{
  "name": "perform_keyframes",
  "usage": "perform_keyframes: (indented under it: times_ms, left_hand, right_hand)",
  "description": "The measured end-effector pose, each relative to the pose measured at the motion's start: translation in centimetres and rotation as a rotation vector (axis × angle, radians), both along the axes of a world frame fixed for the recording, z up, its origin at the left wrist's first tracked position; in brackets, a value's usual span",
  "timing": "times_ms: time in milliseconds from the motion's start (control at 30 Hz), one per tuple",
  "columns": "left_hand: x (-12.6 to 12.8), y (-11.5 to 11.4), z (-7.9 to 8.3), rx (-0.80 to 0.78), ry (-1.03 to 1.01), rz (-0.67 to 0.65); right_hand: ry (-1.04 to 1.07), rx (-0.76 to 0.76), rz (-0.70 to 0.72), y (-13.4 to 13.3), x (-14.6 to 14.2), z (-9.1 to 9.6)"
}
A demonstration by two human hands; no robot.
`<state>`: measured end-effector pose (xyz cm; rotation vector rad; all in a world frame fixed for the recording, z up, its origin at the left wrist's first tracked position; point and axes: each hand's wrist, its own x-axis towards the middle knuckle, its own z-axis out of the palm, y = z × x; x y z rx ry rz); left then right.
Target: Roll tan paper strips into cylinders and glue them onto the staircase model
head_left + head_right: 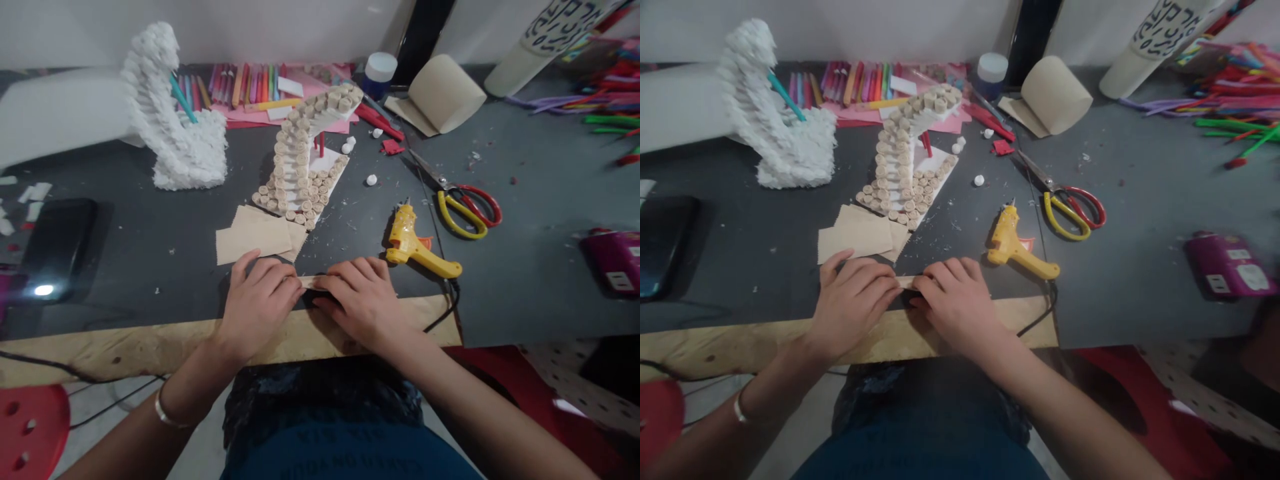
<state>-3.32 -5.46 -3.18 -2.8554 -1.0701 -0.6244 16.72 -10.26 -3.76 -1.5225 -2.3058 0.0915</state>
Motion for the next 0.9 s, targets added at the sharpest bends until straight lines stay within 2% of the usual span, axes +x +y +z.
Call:
perform_keyframes:
  times_ms: [100,267,467,733,900]
  left_hand:
    - [-0.2,-0.2,0.3,0.009,0.026,-0.007]
    - [-0.6,-0.4,0.9,-0.055,0.089,0.013]
    - [-0.8,0.0,0.0,-0.008,0.016,-0.057]
    - [-0.7,-0.1,-0.1,-0.140,-0.047,-0.003]
    - [-0.9,0.0,-0.3,-0.185,-0.019,0.000]
  right_hand:
    - [-0.005,0.033,-0.005,0.2,-0.3,-0.3]
    - [0.036,0.049,-0.041,-0.1,1.6,-0.3]
    - [0.099,0.077,-0.067,-1.0,2.9,-0.5]
    - [0.184,0.032,-0.115,-1.5,3.2,-1.1]
    - [0.200,0.009,-0.141,-1.9,3.6,-1.2]
